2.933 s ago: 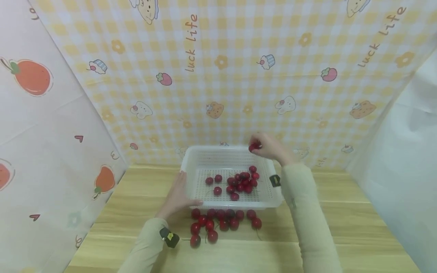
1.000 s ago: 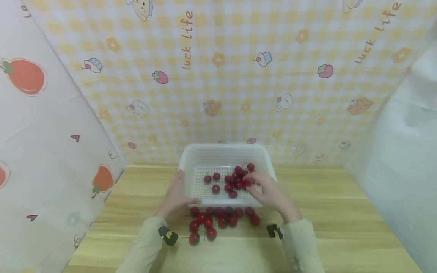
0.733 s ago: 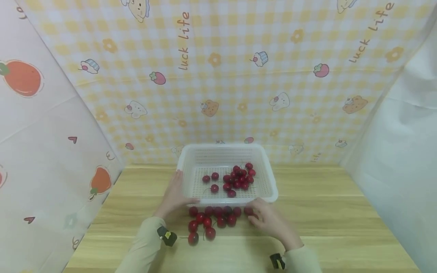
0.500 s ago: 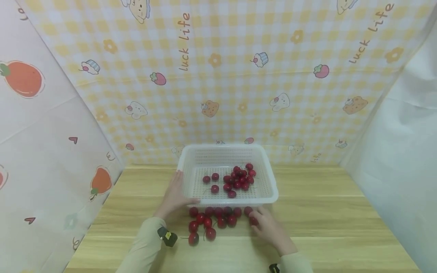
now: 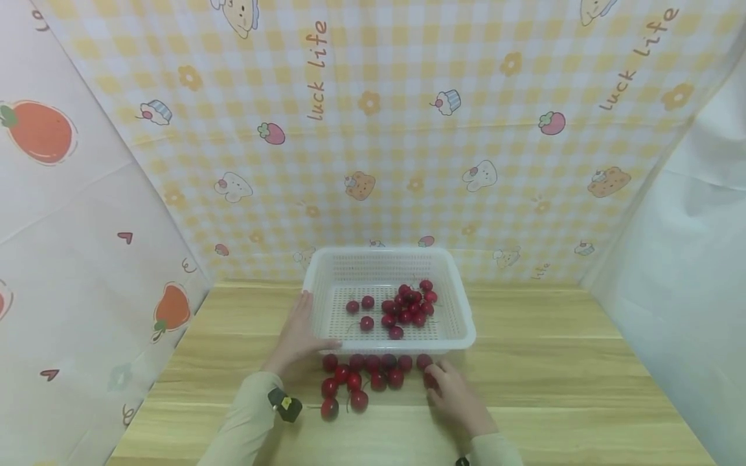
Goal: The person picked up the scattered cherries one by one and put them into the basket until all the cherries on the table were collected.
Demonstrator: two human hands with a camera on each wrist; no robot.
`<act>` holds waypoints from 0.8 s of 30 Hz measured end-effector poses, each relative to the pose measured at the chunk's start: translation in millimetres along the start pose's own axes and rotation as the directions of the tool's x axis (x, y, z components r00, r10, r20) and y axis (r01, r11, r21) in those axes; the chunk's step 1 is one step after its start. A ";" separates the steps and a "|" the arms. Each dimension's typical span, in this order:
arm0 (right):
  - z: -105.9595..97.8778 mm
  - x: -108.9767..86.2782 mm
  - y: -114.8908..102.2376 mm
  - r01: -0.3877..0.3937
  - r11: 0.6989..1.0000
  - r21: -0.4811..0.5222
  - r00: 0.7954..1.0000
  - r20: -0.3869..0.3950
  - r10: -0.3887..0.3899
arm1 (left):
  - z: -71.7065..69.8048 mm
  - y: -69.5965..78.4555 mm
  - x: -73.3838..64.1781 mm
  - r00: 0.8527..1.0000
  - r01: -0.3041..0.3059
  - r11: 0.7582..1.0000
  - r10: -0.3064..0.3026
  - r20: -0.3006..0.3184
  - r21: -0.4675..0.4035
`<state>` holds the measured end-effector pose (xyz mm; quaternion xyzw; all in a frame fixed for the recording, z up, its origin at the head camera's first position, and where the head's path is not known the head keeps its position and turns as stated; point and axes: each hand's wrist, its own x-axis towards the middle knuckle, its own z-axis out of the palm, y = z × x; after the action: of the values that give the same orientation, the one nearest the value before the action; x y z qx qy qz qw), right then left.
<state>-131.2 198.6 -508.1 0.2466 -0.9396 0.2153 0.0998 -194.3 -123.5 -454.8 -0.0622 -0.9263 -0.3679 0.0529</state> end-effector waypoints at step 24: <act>-8.1 8.9 -5.8 0.217 0.976 0.016 0.971 -0.105 -0.214 | 0.2 -0.2 -0.3 1.000 -0.011 1.000 0.011 -0.006 -0.001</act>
<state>-135.2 194.0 -496.2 0.3371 -0.8979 0.2284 0.1673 -194.1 -123.6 -455.1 -0.0662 -0.9256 -0.3681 0.0576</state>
